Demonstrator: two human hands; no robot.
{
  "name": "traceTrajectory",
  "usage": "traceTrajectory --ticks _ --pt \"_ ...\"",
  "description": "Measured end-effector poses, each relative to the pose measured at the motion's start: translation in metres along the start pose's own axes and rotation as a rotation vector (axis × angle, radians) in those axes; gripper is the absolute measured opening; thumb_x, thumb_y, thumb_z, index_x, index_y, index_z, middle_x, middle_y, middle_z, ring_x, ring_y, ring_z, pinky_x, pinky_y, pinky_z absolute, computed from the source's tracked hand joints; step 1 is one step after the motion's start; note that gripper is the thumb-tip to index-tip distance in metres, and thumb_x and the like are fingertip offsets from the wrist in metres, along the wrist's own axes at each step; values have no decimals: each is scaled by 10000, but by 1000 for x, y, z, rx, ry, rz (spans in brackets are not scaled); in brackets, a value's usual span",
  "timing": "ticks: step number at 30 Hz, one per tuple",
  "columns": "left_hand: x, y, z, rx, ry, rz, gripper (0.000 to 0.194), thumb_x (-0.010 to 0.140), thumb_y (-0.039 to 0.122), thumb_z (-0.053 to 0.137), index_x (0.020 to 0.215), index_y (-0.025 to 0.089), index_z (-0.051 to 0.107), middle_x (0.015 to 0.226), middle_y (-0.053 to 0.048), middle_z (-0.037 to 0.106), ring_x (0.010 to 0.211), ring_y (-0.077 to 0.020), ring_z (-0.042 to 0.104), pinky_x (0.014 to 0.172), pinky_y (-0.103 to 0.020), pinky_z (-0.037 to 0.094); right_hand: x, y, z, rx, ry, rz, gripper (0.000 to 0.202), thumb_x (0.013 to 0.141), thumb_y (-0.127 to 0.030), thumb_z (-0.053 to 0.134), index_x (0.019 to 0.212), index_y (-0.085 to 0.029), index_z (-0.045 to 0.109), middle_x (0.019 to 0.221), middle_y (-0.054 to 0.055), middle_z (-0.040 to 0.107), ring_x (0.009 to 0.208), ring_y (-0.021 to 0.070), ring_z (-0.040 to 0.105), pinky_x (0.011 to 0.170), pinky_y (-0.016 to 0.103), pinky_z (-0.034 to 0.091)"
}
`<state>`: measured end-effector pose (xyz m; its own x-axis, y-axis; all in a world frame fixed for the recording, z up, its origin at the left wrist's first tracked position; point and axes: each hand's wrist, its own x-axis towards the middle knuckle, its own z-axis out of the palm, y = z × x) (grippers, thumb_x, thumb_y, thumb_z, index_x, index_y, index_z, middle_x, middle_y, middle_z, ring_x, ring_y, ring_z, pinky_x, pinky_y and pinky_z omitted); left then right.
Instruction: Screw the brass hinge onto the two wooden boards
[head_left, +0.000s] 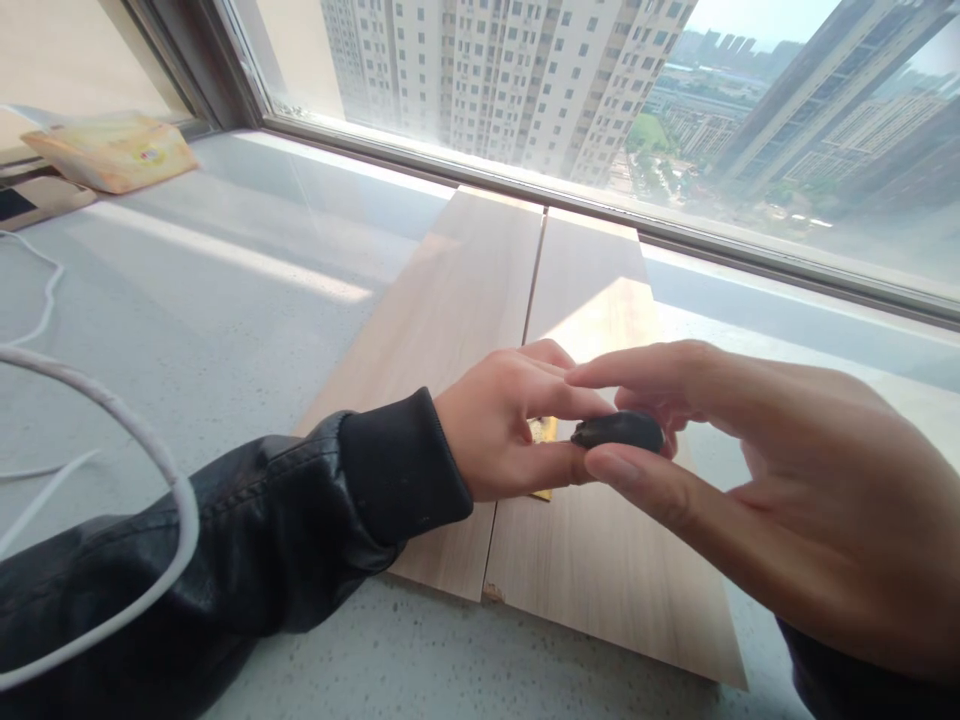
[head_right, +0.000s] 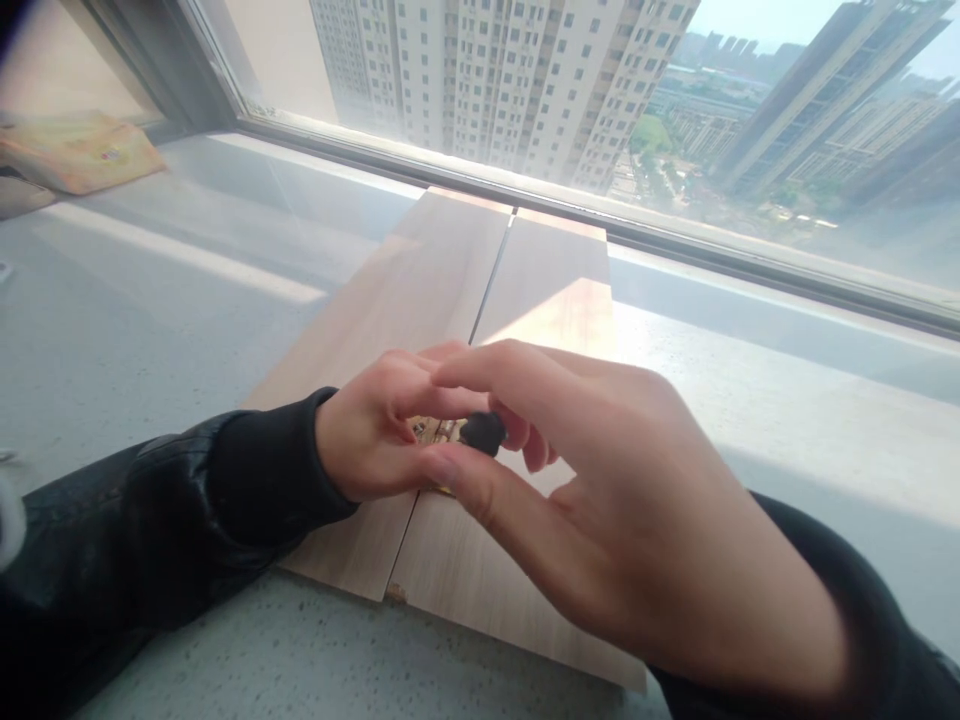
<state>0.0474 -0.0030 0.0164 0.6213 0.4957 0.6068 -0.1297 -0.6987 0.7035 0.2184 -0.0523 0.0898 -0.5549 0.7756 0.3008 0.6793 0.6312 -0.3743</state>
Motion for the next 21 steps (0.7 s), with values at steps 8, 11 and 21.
traceTrajectory --ticks 8,11,21 --pt "1 -1 -1 27 -41 -4 154 823 242 635 896 118 687 854 -103 727 814 -187 657 862 -361 489 -3 11 -4 37 -24 17 168 833 -407 632 812 -242 600 567 -50 539 434 92 459 404 261 327" --pt "1 0 2 129 118 35 236 726 332 745 796 120 670 742 -73 703 727 -176 630 773 -343 483 0 5 -1 -26 -18 28 210 837 -430 611 786 -230 573 501 -58 490 374 86 391 363 257 287" --pt "-2 9 12 411 386 -26 255 730 369 731 688 132 647 638 -28 634 619 -138 536 598 -285 429 10 -8 8 -250 162 113 261 832 -405 568 677 -229 453 418 -59 371 335 105 328 368 273 208"
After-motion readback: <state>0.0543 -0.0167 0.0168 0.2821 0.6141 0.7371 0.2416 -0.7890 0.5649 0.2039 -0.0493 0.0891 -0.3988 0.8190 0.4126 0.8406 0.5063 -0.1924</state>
